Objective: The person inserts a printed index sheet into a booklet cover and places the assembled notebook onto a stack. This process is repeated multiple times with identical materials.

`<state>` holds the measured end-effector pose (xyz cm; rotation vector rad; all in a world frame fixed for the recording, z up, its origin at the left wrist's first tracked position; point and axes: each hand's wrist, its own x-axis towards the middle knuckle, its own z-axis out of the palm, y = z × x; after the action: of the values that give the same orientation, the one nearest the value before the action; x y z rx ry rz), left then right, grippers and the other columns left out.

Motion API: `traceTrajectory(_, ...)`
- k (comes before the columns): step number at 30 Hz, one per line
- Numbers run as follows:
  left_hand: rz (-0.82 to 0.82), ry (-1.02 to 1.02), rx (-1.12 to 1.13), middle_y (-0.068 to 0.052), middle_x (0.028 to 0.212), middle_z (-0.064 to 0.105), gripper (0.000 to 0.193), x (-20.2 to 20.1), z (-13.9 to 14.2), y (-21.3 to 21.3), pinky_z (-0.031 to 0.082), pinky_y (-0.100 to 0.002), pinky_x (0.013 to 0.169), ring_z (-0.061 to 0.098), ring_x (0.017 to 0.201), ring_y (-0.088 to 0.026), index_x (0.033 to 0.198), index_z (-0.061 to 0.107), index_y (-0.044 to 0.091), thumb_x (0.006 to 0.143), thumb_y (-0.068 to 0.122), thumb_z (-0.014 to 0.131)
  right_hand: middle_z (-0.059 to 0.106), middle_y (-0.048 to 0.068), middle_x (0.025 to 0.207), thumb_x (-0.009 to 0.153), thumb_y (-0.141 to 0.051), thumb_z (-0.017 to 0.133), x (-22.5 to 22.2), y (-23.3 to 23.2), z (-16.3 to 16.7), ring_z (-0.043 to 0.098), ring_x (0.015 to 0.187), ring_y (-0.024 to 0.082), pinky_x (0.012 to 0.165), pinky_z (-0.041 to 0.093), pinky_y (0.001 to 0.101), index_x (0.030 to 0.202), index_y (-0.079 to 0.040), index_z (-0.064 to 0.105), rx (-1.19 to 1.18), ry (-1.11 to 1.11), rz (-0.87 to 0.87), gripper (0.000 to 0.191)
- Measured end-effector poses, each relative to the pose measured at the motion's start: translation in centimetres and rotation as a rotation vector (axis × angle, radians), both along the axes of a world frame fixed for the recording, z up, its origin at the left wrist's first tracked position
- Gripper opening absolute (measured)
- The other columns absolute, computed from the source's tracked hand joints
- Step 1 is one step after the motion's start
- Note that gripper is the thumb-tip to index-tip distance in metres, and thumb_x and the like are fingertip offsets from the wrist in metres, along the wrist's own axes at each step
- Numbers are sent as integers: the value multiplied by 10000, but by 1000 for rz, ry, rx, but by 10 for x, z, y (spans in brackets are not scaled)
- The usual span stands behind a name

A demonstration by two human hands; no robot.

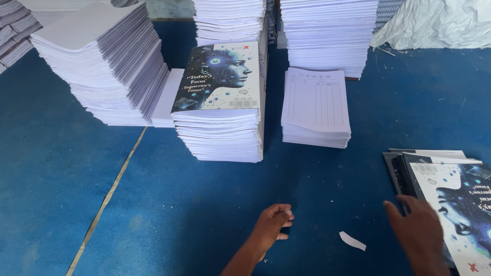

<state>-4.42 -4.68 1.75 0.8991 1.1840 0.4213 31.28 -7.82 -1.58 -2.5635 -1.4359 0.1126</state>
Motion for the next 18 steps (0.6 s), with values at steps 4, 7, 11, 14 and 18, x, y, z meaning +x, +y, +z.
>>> traceTrajectory(4,-6,2,1,-128,1398,602,551,0,0,0,515,-448,1058,554,1365,-269,1459,483,93,983,370,505,663,231,1281,929,-518,704,20,-2,-14,575,1318,396,1089,465,546,1355,-72,683,45,-117,-95,617)
traceTrajectory(7,-5,11,0,-126,1397,605,551,0,0,0,512,-445,1058,554,1365,-267,1460,484,95,985,374,502,541,306,1434,852,-528,762,28,-1,-26,433,1442,477,1140,364,600,1409,-24,614,93,-242,-179,766)
traceTrajectory(11,1,8,0,-131,1410,599,551,1,0,1,512,-447,1060,552,1368,-270,1466,473,91,988,364,504,324,423,1518,701,-559,828,39,4,-31,223,1425,604,1083,191,675,1506,-21,463,33,-209,-400,1035)
traceTrajectory(14,2,8,8,-137,1418,596,553,1,0,1,511,-449,1060,549,1371,-276,1469,470,89,990,364,502,257,422,1509,628,-616,845,34,5,-29,168,1405,589,1045,130,687,1514,-23,367,-76,-169,-513,1168)
traceTrajectory(18,-10,24,6,-130,1426,589,556,3,2,2,506,-451,1066,538,1381,-278,1476,465,101,990,371,496,359,398,1480,684,-534,856,28,4,-24,260,1420,536,1074,188,700,1521,3,412,-208,-34,-540,1089)
